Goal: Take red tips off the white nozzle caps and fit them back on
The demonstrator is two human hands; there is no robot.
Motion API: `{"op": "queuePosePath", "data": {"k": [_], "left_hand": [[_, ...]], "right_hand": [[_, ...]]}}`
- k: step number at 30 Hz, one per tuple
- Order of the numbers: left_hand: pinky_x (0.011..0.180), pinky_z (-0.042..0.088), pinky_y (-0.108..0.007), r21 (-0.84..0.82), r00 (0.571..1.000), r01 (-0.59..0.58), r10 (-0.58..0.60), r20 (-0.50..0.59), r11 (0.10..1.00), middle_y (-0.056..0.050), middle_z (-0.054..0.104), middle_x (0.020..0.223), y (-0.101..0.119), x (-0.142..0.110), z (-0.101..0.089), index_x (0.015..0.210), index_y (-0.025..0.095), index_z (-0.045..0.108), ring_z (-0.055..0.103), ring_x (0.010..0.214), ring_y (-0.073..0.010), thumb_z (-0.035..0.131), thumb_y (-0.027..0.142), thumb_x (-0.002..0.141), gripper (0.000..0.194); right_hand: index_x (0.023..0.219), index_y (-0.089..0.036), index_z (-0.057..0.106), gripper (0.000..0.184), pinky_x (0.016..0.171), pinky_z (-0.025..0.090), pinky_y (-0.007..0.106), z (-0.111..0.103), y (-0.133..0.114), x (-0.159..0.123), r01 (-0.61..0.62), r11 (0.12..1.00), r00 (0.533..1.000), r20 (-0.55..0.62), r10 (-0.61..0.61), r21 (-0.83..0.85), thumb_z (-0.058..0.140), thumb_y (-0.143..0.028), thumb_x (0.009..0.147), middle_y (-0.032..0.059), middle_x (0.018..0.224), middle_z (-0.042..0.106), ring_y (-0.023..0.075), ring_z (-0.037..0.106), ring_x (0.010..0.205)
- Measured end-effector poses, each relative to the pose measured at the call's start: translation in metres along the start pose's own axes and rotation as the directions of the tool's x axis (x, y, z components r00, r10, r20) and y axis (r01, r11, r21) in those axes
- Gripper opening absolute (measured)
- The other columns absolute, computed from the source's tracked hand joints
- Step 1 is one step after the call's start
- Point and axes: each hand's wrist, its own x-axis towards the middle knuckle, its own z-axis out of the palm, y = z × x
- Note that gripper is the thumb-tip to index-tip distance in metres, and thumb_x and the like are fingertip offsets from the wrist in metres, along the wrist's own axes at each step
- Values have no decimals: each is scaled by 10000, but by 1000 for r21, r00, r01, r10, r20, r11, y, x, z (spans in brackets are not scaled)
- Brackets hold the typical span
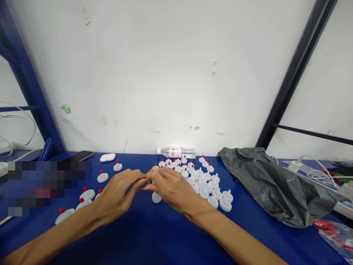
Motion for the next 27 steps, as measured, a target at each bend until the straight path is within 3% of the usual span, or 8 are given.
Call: {"op": "queuePosePath", "data": {"k": [3,5,7,12,15,18,21,27], "left_hand": [[790,446,-375,104,996,41,-49,75,994,-33,710,920,-14,9,-12,1093,213,660,599,829,-213,334,241,1084,327],[853,450,-416,241,985,100,-131,114,965,-76,721,1003,-30,11,-17,1217,180,657,593,925,-253,360,199,1066,333],[900,443,-461,373,956,122,-210,204,920,-124,722,1068,-46,11,-18,1164,146,701,579,1006,-298,379,160,1044,344],[888,467,-436,363,914,108,-235,329,926,-122,740,1070,-73,4,-8,1097,176,760,602,1006,-304,540,236,1011,243],[870,470,-411,337,897,90,-223,381,937,-99,745,1060,-76,2,-1,1110,218,766,617,999,-292,587,244,995,214],[833,462,-404,317,884,78,-213,416,945,-80,750,993,-75,2,1,1020,234,782,618,969,-292,592,223,987,193],[818,449,-401,302,878,76,-208,431,950,-75,748,971,-72,3,0,958,226,770,614,971,-296,593,198,978,181],[801,443,-389,281,884,106,-220,414,954,-73,731,966,-68,3,1,895,205,693,626,946,-283,572,170,969,146]], "right_hand": [[1257,-206,577,221,839,594,344,-7,17,2,-176,984,984,34,177,-31,566,-279,1048,84,1148,729,220,724,994],[1175,-222,629,153,791,589,336,-16,36,0,-288,954,953,68,294,-81,548,-259,1050,72,1138,723,211,724,936],[1088,-222,652,125,760,578,336,-29,59,-5,-401,906,909,66,412,-140,575,-306,1037,61,1083,726,208,717,876],[995,-195,718,213,833,513,382,-59,113,-24,-596,706,748,54,661,-383,625,-387,999,131,1128,688,283,679,1009],[958,-181,748,195,769,485,348,-64,134,-36,-653,581,603,131,787,-486,656,-353,974,120,958,718,266,688,905],[909,-174,751,148,674,454,306,-60,146,-49,-685,517,500,186,846,-513,691,-307,932,87,811,737,229,686,758],[886,-179,762,116,678,448,285,-53,151,-60,-691,501,435,255,864,-520,707,-280,902,83,804,749,219,697,772],[1041,-174,754,231,753,470,299,-59,153,-55,-690,496,399,294,869,-527,657,-363,950,123,937,767,266,714,931]]}}
